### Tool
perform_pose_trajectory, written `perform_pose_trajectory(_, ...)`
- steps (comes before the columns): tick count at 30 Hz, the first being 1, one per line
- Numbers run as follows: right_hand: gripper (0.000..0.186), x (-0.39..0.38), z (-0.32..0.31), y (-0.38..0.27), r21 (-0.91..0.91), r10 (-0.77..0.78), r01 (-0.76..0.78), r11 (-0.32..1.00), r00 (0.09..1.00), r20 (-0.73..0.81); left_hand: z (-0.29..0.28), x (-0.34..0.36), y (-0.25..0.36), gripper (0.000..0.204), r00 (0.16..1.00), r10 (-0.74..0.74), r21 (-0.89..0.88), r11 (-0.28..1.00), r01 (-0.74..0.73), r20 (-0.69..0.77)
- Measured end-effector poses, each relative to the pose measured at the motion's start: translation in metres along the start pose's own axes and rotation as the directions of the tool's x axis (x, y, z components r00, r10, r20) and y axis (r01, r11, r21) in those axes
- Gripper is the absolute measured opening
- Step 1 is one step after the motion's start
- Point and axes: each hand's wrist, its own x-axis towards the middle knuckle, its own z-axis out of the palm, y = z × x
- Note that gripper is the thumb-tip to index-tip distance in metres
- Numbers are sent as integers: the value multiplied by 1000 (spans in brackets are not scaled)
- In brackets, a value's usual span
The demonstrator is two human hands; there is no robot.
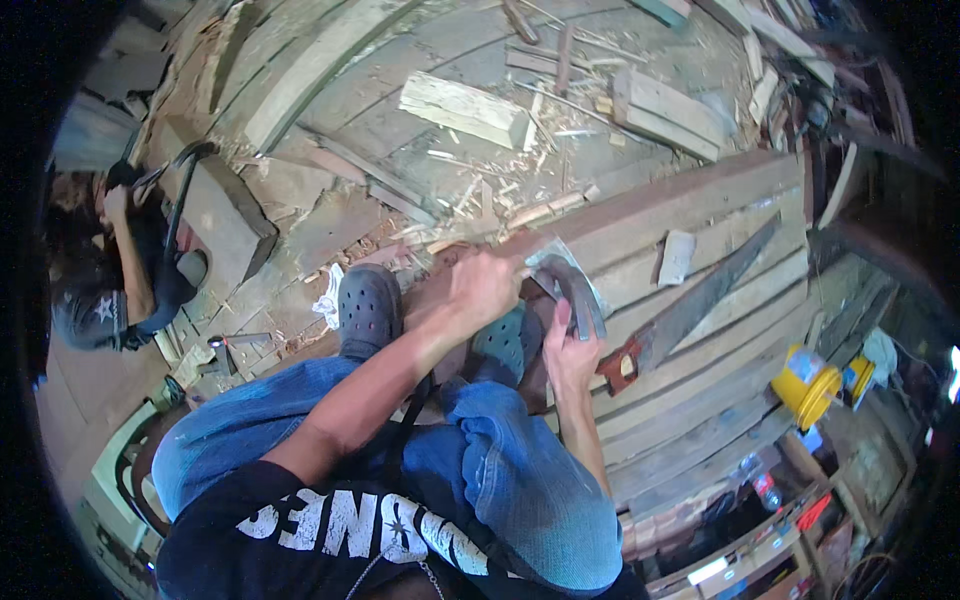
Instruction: Secure a piece of wood to a structure using a hammer and nails and trimming with a hand saw.
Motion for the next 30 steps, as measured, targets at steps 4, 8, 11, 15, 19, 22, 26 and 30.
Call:
perform_pose_trajectory(4, 35, 8, 1, -38, 85, -9, -3, 996, 991, 135, 6, 0, -8, 25, 1000, 19, -15, 1000, -20, -21)
perform_pose_trajectory(8, 36, 8, 1, -20, 38, -121, 118, 992, 989, 90, -3, -2, 1, 24, 999, -48, -91, 995, 50, 17)
perform_pose_trajectory(11, 37, 4, 5, -29, -40, -127, 134, 990, 982, 139, -2, -7, -8, 21, 993, -68, -79, 994, 75, 92)
perform_pose_trajectory(15, 38, -1, 6, -14, -60, -34, 40, 997, 994, 105, 9, -11, -13, 20, 998, -44, -134, 990, 37, -49)
perform_pose_trajectory(19, 37, 2, 5, -13, -84, -160, 169, 982, 981, 107, 6, -9, -9, 20, 999, -53, -132, 990, 52, -4)
perform_pose_trajectory(22, 36, 0, 4, -16, -24, -185, 188, 982, 978, 102, 3, -7, -6, 19, 998, -62, -118, 991, 63, 14)
perform_pose_trajectory(26, 34, -6, 1, -13, -61, -82, 87, 994, 993, 86, 4, -7, -2, 17, 997, -79, -64, 995, 81, 23)
perform_pose_trajectory(30, 33, 0, 3, -13, -12, -119, 122, 992, 982, 146, 11, -5, -8, 16, 998, -57, -94, 994, 56, -13)
